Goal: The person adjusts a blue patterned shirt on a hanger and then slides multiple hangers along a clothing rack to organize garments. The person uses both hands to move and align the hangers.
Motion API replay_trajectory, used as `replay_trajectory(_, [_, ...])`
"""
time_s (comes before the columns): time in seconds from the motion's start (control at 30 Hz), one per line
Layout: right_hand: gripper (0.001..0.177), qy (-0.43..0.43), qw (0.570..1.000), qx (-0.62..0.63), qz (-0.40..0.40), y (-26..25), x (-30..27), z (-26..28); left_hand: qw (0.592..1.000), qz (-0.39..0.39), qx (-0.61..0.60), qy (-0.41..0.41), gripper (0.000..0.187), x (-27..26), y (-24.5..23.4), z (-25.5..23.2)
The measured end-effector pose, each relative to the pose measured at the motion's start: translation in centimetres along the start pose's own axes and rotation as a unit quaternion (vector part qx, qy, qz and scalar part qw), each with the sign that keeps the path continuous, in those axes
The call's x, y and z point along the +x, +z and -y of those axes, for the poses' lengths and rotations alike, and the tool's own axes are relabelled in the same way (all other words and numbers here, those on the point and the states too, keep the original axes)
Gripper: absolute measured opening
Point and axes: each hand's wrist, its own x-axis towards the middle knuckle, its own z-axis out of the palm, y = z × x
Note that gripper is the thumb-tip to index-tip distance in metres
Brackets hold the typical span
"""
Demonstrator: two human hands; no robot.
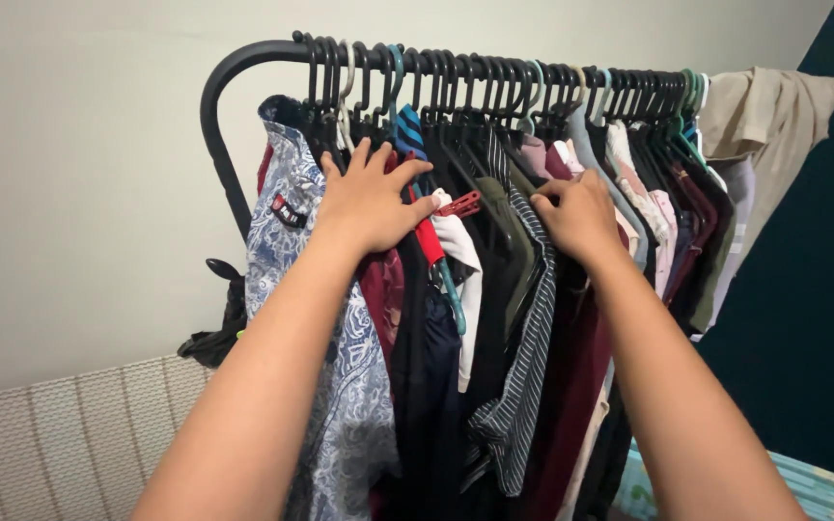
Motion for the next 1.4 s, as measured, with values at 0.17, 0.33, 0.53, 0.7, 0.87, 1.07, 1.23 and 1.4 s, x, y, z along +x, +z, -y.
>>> replay_trajectory(0.17, [0.042, -0.06, 0.993, 0.09, -0.046, -4.0, -5.5, 6.3, 1.0, 0.005, 0.008, -0.002, 0.057, 0.0, -0.1, -0.6])
replay_trajectory(0.33, [0.038, -0.159, 0.984, 0.02, -0.075, -1.7, -8.2, 7.5, 1.0, 0.01, 0.017, 0.0, 0.058, -0.1, 0.0, -0.1])
replay_trajectory(0.53, [0.042, -0.183, 0.978, -0.01, -0.095, -0.3, -7.8, 6.3, 0.944, -0.263, -0.14, 0.141, 0.055, -0.5, 1.1, 4.2])
replay_trajectory(0.7, [0.041, -0.171, 0.981, 0.054, -0.079, 0.4, -7.4, 6.2, 0.885, -0.321, -0.338, 0.008, 0.073, -8.6, 1.1, 2.9])
replay_trajectory(0.87, [0.04, -0.112, 0.981, 0.151, -0.051, -2.1, -7.1, 8.7, 0.879, -0.211, -0.426, -0.041, 0.097, -11.7, 3.8, 1.9])
replay_trajectory(1.07, [0.029, -0.114, 0.986, 0.069, -0.102, -1.6, -5.9, 10.9, 0.892, -0.144, -0.424, -0.062, 0.097, -11.9, 3.7, 1.8])
replay_trajectory(1.23, [0.024, -0.139, 0.978, 0.109, -0.114, -2.0, -6.8, 12.7, 0.895, -0.131, -0.418, -0.082, 0.096, -11.9, 3.5, 1.7])
replay_trajectory(1.4, [0.021, -0.18, 0.974, 0.066, -0.119, -2.0, -7.1, 13.3, 0.893, -0.128, -0.425, -0.07, 0.095, -11.6, 4.1, 1.8])
